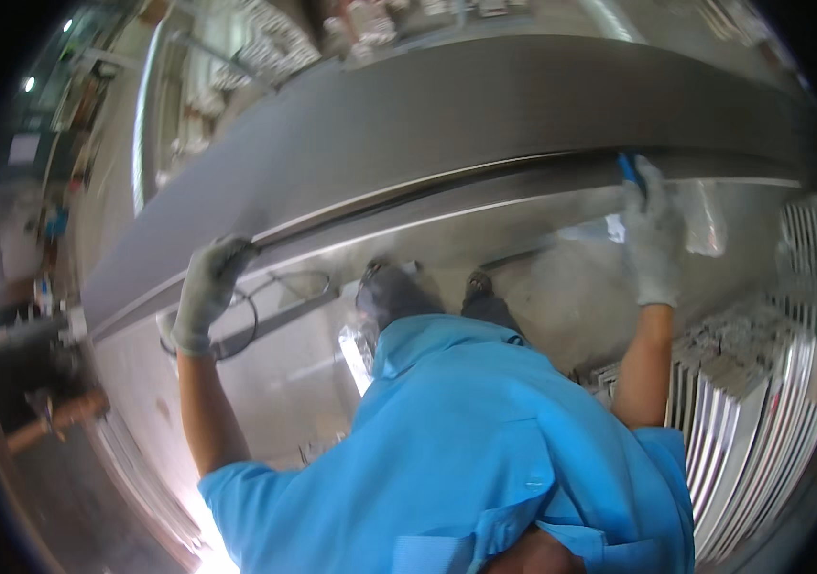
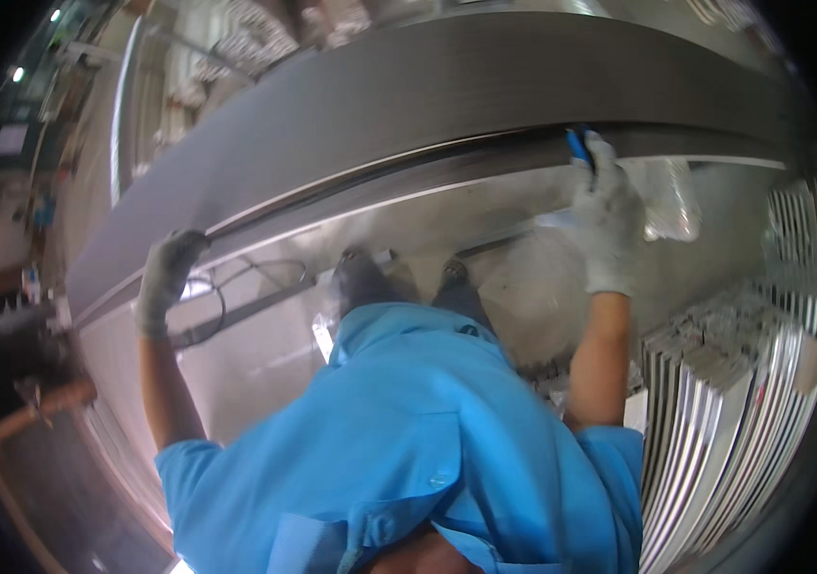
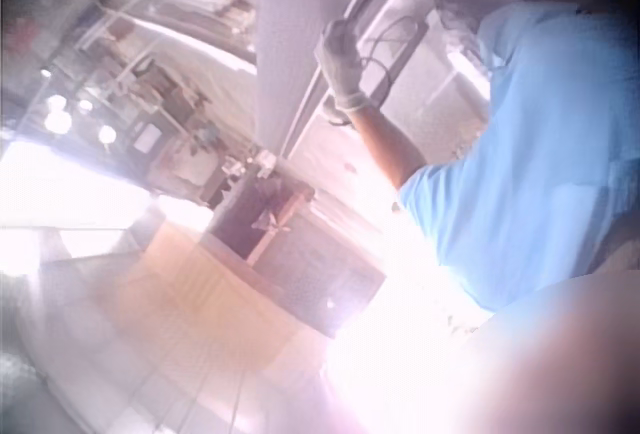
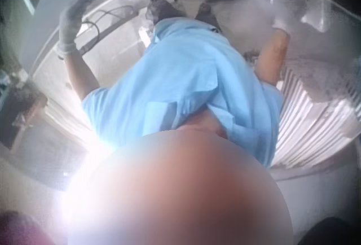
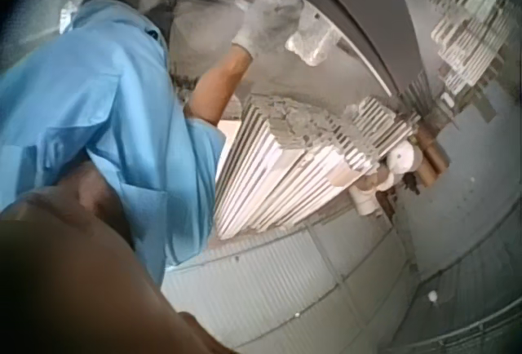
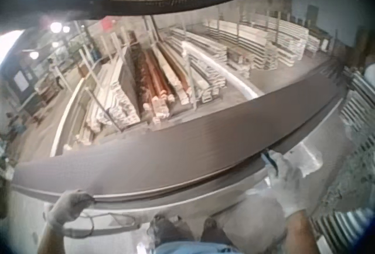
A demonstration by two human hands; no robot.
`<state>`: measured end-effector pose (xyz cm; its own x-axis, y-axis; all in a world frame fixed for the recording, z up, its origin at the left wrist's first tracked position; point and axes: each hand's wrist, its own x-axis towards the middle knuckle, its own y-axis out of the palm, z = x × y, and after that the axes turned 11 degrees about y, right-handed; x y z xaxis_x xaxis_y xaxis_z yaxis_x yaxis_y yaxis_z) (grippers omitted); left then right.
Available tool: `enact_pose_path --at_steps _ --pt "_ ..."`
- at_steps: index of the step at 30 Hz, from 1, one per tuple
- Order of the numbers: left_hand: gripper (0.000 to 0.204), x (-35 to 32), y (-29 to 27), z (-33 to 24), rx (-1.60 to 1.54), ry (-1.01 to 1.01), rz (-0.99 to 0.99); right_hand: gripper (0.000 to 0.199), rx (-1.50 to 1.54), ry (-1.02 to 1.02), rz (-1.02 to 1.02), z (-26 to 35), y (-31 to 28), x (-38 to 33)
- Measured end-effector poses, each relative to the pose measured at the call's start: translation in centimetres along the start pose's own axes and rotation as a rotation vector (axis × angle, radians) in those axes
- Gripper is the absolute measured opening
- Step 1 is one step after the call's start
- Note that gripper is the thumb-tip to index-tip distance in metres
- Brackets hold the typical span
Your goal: The person inserts a long flexible strip into the groove of a large flat panel using a blue plastic tool. They flip the panel and repeat the insertion on the opposite edge, then place the panel upright against a stack of similar panels.
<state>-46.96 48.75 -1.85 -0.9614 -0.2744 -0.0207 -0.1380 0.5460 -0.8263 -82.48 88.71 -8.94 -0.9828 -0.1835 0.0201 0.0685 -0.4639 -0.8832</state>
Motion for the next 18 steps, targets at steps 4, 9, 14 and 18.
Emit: enact_pose_path --at_steps 4,9,14,18 --pt "0.011 0.7 -0.2 0.8 0.099 -0.029 0.004 0.037 -0.064 -0.032 -0.074 0.3 0.3 -0.4" --pt "0.008 1.3 -0.7 2.5 0.38 0.316 0.046 0.034 -0.087 0.12 -0.123 1.4 1.3 -1.6" --pt "0.01 2.5 -0.4 5.2 0.572 0.745 0.129 0.031 -0.206 0.135 -0.336 4.2 2.3 -2.3" --pt "0.011 3.8 -0.4 7.9 0.362 0.897 0.199 0.026 -0.212 0.253 -0.285 7.9 3.2 -4.5"
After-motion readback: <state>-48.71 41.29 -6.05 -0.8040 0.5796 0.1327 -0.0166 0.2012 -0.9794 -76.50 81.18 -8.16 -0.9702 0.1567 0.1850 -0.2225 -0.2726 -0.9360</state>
